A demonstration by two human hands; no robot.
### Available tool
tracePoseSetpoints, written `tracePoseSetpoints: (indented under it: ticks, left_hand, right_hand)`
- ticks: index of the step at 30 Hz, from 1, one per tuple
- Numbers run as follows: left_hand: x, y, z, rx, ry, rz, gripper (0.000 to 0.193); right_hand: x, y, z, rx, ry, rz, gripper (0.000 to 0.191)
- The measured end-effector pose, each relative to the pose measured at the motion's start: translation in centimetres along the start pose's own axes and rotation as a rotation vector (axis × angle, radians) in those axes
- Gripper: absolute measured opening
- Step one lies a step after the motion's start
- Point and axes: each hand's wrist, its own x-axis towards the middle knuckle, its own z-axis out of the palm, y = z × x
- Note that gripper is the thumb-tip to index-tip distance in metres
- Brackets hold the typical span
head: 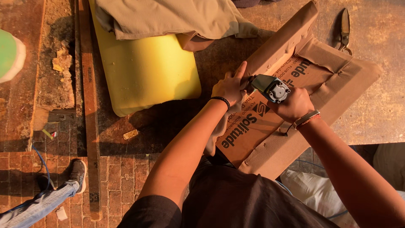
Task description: The person cuts brown upholstery fabric with shears, then stretches the fabric over a foam-covered wooden frame and staples it in place using a pneumatic nail gun, pulling and smoothing the fabric around the frame edges.
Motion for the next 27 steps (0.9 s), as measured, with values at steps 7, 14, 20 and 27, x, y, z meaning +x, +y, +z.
tracePoseSetpoints:
  ticks: [7, 14, 20, 27]
  left_hand:
    - [-0.1, 0.0, -0.7, -0.004, -0.030, -0.020, 0.102]
    - [-0.2, -0.1, -0.8, -0.025, -0.027, -0.017, 0.102]
    - [0.0, -0.2, -0.2, -0.023, 0.007, 0.007, 0.102]
    - [0.3, -0.4, 0.1, 0.010, -0.007, -0.004, 0.101]
  right_hand:
    - [0.4, -0.5, -0.2, -0.064, -0.028, -0.026, 0.033]
    - [0.6, -1.0, -0.2, -0.081, 0.007, -0.038, 0.035]
    - [0.4, -1.1, -0.4, -0.055, -0.043, 0.092, 0.037]
    - [0.5, -1.2, -0.8, -0.031, -0.044, 0.104, 0.035]
